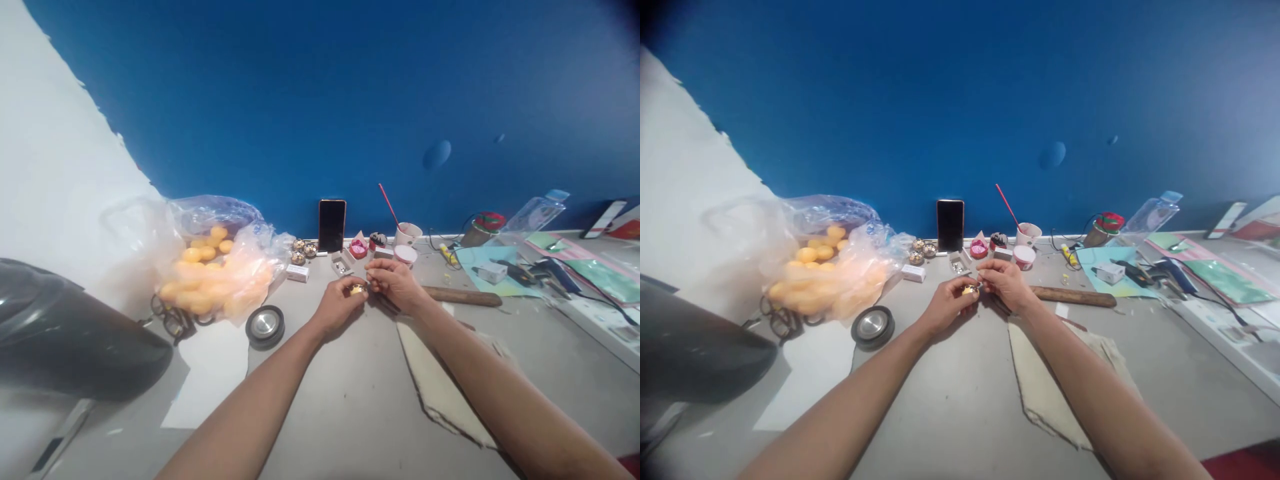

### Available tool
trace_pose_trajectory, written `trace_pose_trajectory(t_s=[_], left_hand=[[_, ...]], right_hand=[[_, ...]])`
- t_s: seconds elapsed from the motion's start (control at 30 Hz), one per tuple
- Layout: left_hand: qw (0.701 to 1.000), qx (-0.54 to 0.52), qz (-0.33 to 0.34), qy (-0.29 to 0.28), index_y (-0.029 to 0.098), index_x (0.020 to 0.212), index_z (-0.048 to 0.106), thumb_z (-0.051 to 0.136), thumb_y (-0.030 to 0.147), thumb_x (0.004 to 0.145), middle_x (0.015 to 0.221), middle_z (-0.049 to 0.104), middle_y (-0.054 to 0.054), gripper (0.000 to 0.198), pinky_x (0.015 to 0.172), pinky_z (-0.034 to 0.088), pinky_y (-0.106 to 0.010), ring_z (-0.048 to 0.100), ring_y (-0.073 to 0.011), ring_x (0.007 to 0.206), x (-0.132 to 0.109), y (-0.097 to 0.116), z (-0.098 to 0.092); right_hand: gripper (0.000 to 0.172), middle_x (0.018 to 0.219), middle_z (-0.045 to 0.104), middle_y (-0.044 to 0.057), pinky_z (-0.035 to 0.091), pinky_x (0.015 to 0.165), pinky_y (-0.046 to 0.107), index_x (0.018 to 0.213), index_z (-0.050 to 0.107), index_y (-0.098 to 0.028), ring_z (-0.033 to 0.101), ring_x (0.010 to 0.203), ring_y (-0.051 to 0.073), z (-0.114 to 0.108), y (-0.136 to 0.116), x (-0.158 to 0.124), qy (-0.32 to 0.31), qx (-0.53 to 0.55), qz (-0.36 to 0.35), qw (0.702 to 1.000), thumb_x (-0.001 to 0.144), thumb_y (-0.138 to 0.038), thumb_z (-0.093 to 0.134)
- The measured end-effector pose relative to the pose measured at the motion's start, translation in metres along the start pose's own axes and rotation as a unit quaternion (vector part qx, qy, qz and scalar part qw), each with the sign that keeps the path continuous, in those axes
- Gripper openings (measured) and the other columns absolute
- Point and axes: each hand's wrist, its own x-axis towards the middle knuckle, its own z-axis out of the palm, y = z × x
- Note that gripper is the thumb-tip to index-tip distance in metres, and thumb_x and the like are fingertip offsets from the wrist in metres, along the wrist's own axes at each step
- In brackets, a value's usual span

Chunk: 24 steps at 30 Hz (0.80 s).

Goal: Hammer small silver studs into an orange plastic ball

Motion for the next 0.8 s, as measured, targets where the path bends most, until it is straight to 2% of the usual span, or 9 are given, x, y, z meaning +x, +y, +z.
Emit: trace_pose_trajectory(t_s=[0.13, 0.3, 0.4, 0.47, 0.57, 0.67, 0.73, 0.8], left_hand=[[0.999, 0.014, 0.004, 0.038, 0.012, 0.108, 0.075, 0.08, 0.035, 0.074, 0.067, 0.062, 0.001, 0.042, 0.059, 0.042, -0.026, 0.054, -0.0113, 0.058, 0.0, -0.001, -0.002], [0.992, -0.092, -0.016, 0.08, 0.015, 0.125, 0.071, 0.083, 0.025, 0.066, 0.077, 0.065, 0.001, 0.061, 0.061, 0.043, -0.024, 0.056, -0.0091, 0.062, 0.005, 0.0, -0.007], [0.983, -0.159, -0.03, 0.08, 0.017, 0.13, 0.066, 0.083, 0.026, 0.065, 0.09, 0.07, -0.003, 0.069, 0.066, 0.05, -0.027, 0.065, -0.0136, 0.071, 0.007, 0.001, -0.008], [0.985, -0.15, -0.037, 0.072, 0.016, 0.132, 0.063, 0.084, 0.031, 0.068, 0.088, 0.071, -0.004, 0.069, 0.066, 0.053, -0.029, 0.067, -0.0153, 0.071, 0.005, 0.003, -0.007], [0.994, -0.07, -0.023, 0.082, 0.016, 0.127, 0.065, 0.082, 0.037, 0.074, 0.083, 0.069, -0.003, 0.06, 0.062, 0.051, -0.029, 0.062, -0.0136, 0.064, 0.0, 0.005, -0.005], [0.993, 0.042, 0.029, 0.107, 0.019, 0.12, 0.069, 0.078, 0.034, 0.08, 0.096, 0.071, -0.006, 0.043, 0.067, 0.053, -0.03, 0.064, -0.0161, 0.074, -0.007, 0.006, -0.001], [0.974, 0.16, 0.11, 0.116, 0.022, 0.116, 0.072, 0.075, 0.027, 0.083, 0.113, 0.069, -0.009, 0.033, 0.083, 0.055, -0.035, 0.066, -0.0213, 0.095, -0.011, 0.005, 0.002], [0.93, 0.273, 0.213, 0.12, 0.024, 0.118, 0.072, 0.073, 0.023, 0.086, 0.124, 0.063, -0.01, 0.032, 0.102, 0.051, -0.042, 0.061, -0.0262, 0.116, -0.014, 0.004, 0.005]], right_hand=[[0.031, 0.067, 0.066, -0.001, 0.044, 0.05, 0.021, 0.083, 0.074, -0.018, 0.053, 0.056, 0.009, -0.004, 0.001, 0.002, -0.003, 0.05, 0.018, 0.999, 0.062, -0.031, 0.094], [0.032, 0.069, 0.067, -0.001, 0.045, 0.049, 0.02, 0.08, 0.073, -0.019, 0.054, 0.056, 0.009, -0.006, 0.003, 0.003, -0.007, 0.062, 0.024, 0.998, 0.062, -0.034, 0.095], [0.034, 0.071, 0.068, 0.0, 0.046, 0.048, 0.02, 0.081, 0.073, -0.019, 0.055, 0.056, 0.009, -0.004, 0.005, 0.003, -0.002, 0.05, 0.016, 0.999, 0.062, -0.038, 0.095], [0.034, 0.072, 0.07, 0.001, 0.045, 0.048, 0.021, 0.081, 0.074, -0.019, 0.055, 0.056, 0.009, -0.003, 0.007, 0.003, 0.016, 0.026, -0.006, 0.999, 0.063, -0.04, 0.093], [0.027, 0.071, 0.071, 0.0, 0.042, 0.045, 0.023, 0.082, 0.074, -0.02, 0.052, 0.05, 0.009, 0.0, 0.009, 0.003, 0.054, -0.057, -0.035, 0.996, 0.067, -0.038, 0.088], [0.022, 0.066, 0.07, 0.0, 0.043, 0.046, 0.024, 0.08, 0.073, -0.019, 0.054, 0.049, 0.011, 0.003, 0.01, 0.002, 0.079, -0.101, -0.024, 0.991, 0.068, -0.035, 0.084], [0.023, 0.07, 0.072, 0.002, 0.048, 0.052, 0.026, 0.079, 0.073, -0.02, 0.06, 0.056, 0.014, 0.006, 0.009, 0.001, 0.089, -0.064, -0.012, 0.994, 0.067, -0.035, 0.084], [0.025, 0.075, 0.074, 0.003, 0.051, 0.058, 0.027, 0.079, 0.071, -0.02, 0.064, 0.064, 0.016, 0.01, 0.009, -0.002, 0.091, 0.01, 0.003, 0.996, 0.066, -0.036, 0.086]])
